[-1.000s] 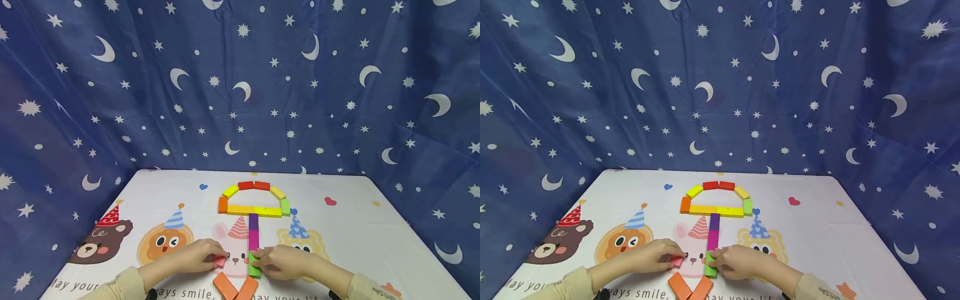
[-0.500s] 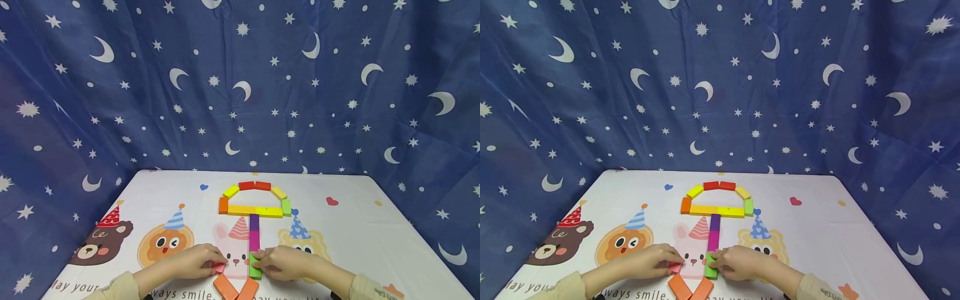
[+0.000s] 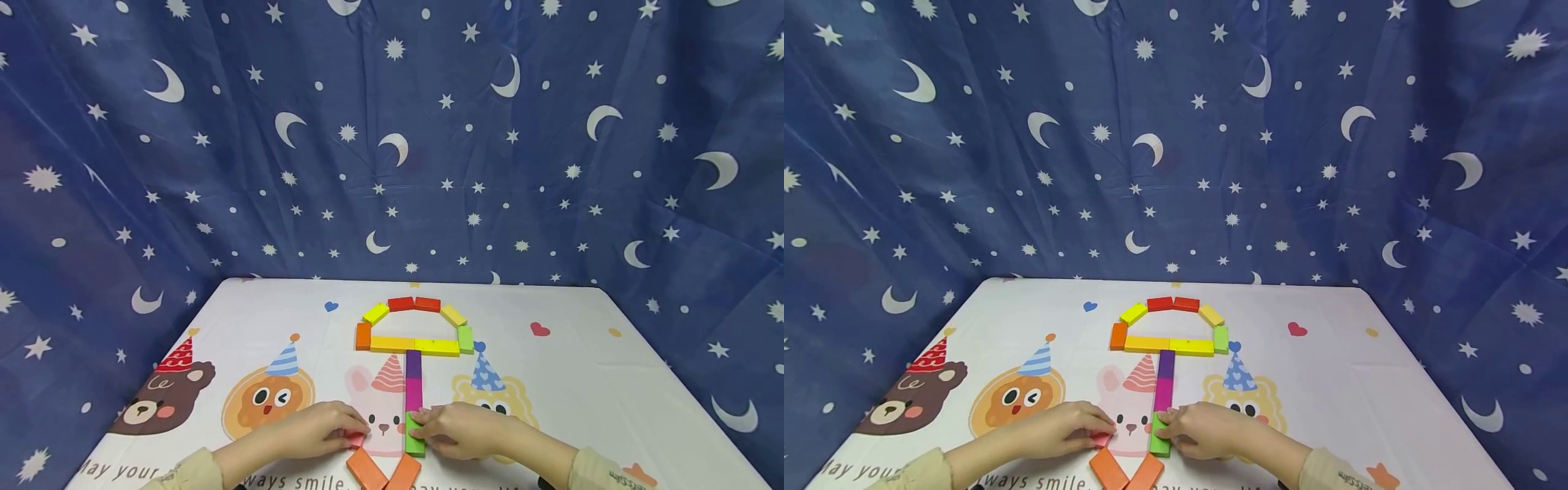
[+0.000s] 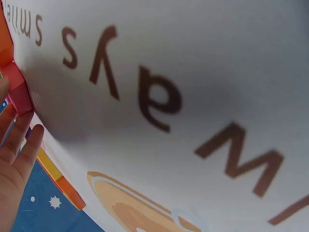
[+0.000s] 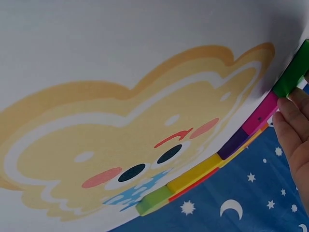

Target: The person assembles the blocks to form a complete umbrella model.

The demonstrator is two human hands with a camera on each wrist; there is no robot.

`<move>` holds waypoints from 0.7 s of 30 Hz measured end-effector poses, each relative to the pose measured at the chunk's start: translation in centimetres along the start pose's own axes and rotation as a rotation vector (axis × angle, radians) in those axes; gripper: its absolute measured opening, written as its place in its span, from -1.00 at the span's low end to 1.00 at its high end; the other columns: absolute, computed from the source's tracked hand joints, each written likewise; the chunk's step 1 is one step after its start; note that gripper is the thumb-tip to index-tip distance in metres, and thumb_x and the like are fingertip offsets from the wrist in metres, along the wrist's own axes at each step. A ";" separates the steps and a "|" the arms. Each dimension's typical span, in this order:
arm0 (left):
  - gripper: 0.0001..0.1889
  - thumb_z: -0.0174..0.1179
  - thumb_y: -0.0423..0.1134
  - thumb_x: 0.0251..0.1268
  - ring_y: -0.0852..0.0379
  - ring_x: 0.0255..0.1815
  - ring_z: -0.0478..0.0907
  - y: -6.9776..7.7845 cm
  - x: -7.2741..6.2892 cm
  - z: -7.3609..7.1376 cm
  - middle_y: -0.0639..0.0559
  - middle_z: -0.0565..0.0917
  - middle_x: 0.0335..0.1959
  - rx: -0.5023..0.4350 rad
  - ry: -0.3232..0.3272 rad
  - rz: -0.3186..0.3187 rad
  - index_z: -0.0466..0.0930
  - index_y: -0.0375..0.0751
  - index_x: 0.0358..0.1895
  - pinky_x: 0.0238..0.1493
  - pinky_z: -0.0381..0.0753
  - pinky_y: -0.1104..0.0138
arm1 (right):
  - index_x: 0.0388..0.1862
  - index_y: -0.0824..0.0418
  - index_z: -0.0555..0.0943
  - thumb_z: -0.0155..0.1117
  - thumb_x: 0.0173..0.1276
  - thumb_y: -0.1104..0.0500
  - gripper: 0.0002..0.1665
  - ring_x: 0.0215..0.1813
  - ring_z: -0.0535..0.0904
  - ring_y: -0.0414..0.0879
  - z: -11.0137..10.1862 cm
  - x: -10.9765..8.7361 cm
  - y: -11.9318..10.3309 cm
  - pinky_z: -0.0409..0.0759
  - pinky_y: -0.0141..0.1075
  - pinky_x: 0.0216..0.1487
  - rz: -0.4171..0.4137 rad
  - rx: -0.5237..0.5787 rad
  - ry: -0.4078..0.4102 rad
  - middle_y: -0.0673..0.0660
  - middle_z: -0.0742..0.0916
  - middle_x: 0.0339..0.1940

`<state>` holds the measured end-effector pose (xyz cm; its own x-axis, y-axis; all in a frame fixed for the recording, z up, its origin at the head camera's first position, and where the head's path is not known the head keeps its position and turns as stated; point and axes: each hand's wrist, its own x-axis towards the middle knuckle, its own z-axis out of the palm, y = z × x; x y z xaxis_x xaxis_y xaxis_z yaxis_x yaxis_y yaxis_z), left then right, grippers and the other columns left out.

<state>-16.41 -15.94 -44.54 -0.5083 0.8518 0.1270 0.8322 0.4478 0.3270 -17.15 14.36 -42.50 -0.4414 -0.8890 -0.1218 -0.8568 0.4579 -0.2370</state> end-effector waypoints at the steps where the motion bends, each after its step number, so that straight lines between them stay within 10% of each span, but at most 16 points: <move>1: -0.75 0.20 -0.26 0.25 0.24 0.01 0.58 0.0 0.0 0.1 0.15 0.68 -0.05 0.005 0.006 0.001 0.66 -0.06 -0.01 0.05 0.57 0.39 | 0.19 0.04 0.56 0.14 0.35 0.19 -0.58 0.26 0.52 -0.14 0.0 0.0 0.0 0.53 -0.30 0.20 -0.001 -0.004 0.001 0.06 0.59 0.23; 21: -0.76 0.11 -0.12 0.34 0.11 0.19 0.52 0.6 0.2 -0.1 0.02 0.60 0.15 -0.032 -0.068 -0.078 0.65 0.05 0.00 0.19 0.51 0.23 | 0.18 0.08 0.57 0.15 0.33 0.21 -0.57 0.25 0.52 -0.11 0.3 0.0 0.2 0.54 -0.28 0.19 -0.017 0.000 0.032 0.09 0.60 0.22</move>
<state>-16.09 -15.52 -44.24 -0.5540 0.8317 0.0363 0.7827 0.5056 0.3629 -17.19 14.47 -42.85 -0.4351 -0.8962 -0.0872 -0.8642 0.4428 -0.2391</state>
